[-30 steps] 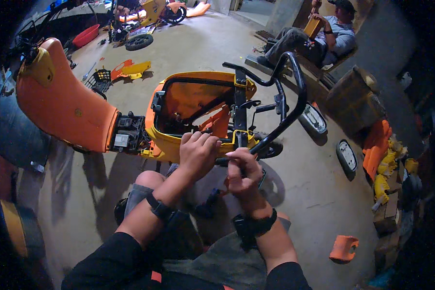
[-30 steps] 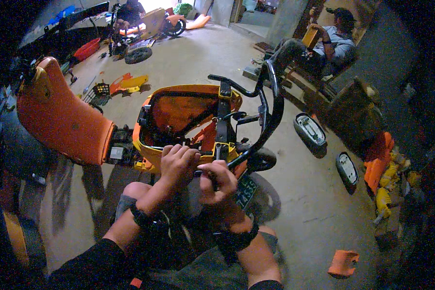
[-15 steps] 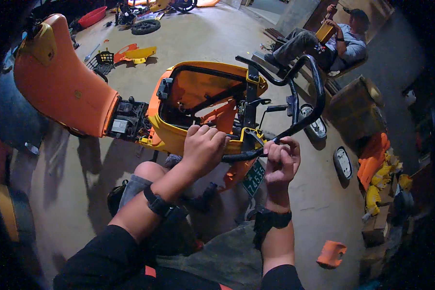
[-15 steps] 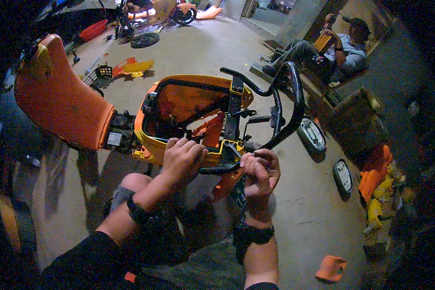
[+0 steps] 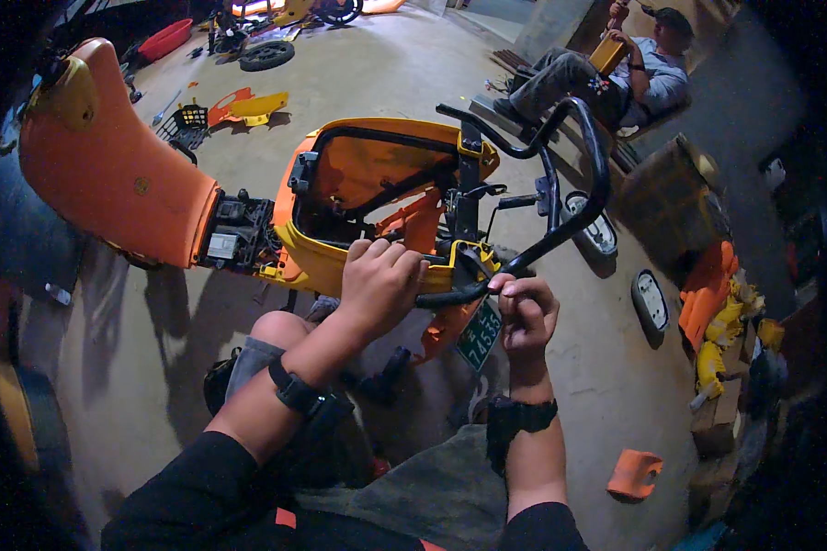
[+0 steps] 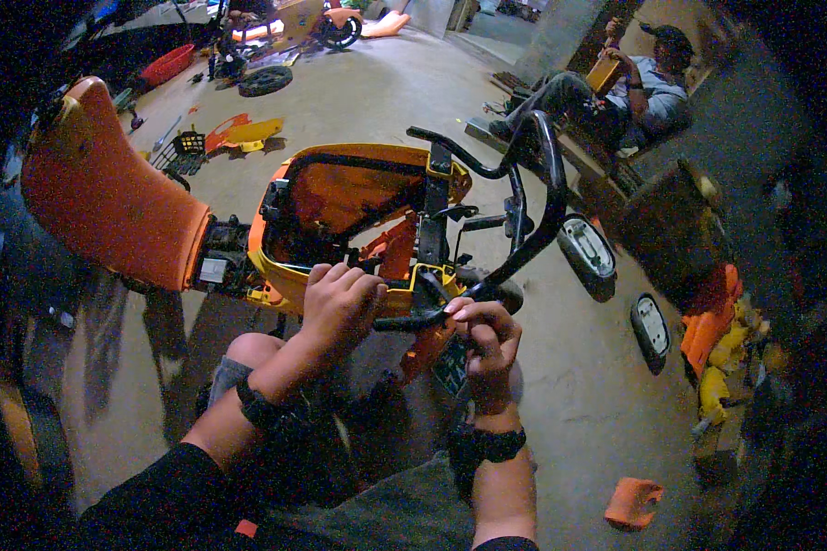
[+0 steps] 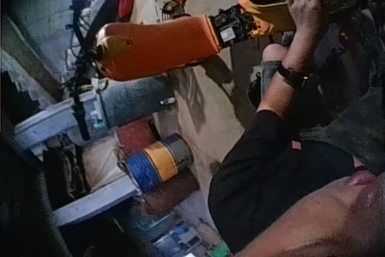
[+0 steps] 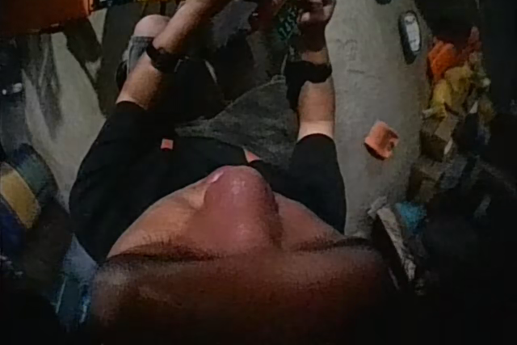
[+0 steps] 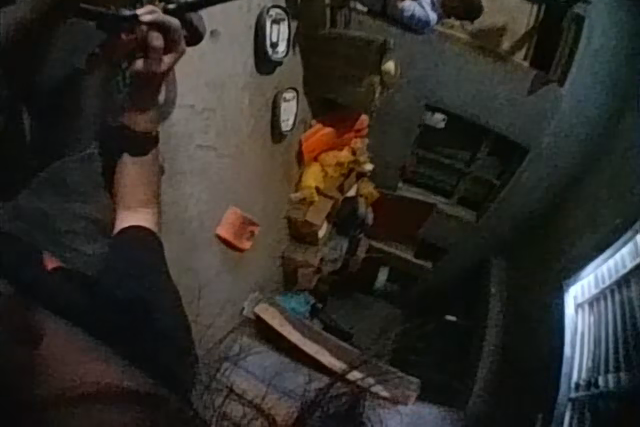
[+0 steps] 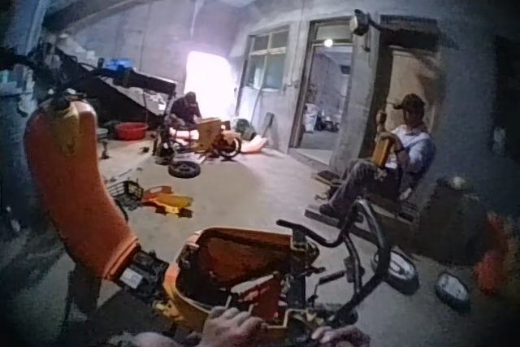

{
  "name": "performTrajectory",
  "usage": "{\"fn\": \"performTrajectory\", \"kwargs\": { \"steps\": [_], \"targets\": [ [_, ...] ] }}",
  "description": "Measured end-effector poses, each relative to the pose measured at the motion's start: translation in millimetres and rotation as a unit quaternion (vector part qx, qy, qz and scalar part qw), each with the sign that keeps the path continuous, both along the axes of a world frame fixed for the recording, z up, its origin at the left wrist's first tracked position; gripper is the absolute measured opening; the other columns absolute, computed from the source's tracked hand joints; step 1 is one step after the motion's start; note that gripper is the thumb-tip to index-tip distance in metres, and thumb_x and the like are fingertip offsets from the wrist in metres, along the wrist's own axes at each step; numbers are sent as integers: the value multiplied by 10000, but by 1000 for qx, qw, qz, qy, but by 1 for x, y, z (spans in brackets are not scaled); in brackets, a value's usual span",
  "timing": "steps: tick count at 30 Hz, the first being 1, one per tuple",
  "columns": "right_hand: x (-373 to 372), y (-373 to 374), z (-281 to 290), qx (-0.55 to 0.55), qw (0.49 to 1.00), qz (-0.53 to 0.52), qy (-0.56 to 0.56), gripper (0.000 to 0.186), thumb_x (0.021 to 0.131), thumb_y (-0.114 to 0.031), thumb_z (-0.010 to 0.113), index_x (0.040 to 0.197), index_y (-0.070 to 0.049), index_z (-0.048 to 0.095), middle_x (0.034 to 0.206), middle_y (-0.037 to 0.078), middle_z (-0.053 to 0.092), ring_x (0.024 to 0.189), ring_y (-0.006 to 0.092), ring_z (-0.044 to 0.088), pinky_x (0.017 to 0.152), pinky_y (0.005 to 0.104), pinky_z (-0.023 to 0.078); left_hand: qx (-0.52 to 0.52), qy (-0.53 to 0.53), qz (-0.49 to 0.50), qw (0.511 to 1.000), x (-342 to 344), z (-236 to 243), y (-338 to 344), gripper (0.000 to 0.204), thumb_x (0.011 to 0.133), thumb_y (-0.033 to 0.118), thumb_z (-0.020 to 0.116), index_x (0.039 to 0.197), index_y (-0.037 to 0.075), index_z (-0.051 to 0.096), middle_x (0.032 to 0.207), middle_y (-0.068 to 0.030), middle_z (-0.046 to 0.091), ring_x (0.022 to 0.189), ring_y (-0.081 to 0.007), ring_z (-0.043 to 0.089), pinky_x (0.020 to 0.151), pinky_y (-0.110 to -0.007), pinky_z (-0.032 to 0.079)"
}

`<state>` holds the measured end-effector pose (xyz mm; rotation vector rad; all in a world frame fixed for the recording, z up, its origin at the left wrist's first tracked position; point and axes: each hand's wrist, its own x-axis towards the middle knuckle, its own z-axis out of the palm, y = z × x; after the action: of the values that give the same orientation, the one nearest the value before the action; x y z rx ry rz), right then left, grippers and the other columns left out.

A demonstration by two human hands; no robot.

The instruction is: The recorder is repairing the front panel, wiring, and mirrors of a yellow electric scooter in a workshop.

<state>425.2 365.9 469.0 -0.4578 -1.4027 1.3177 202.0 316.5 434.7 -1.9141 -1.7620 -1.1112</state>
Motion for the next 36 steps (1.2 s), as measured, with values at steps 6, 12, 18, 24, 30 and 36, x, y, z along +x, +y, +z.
{"fn": "performTrajectory", "kwargs": {
  "steps": [6,12,18,24,30,36],
  "targets": [
    [10,10,-8,-18,1000,8,-12,218,902,-166,548,918,17,664,875,121,609,842,204,579,950,374,486,5,7,-2,1000,0,0,1,144,915,235,670,812,141,635,793,-25,626,796,-231,606,799,-398,427],
    [13,14,-11,-40,999,11,-3,248,894,-196,562,895,25,673,778,108,652,925,228,677,964,370,497,3,5,-5,1000,1,3,0,144,926,233,662,817,141,638,797,-22,630,798,-229,607,800,-396,426],
    [12,17,1,-15,998,34,-43,215,945,-202,507,918,-17,615,552,-9,428,508,97,432,1032,428,494,5,8,-5,1000,0,3,0,134,929,231,664,830,142,650,794,-19,630,797,-221,610,801,-391,426],
    [16,27,5,25,995,40,-83,218,986,-138,497,1039,-3,660,704,82,637,697,183,674,1096,473,472,9,10,-9,1000,0,4,0,118,928,229,669,843,147,661,783,-15,629,788,-223,609,796,-390,424],
    [17,26,3,47,993,-2,-104,211,992,-130,496,1052,-3,654,710,79,635,694,181,675,1041,458,524,2,7,-14,1000,0,4,-1,122,933,232,668,842,150,662,781,-18,627,790,-224,609,791,-391,421],
    [9,31,-1,11,996,-68,-62,220,1022,-136,519,1123,22,633,717,89,662,677,201,677,861,416,598,-26,-9,-31,999,-4,5,-3,191,934,311,670,923,122,695,828,-32,654,821,-243,613,812,-397,419]
  ]
}}
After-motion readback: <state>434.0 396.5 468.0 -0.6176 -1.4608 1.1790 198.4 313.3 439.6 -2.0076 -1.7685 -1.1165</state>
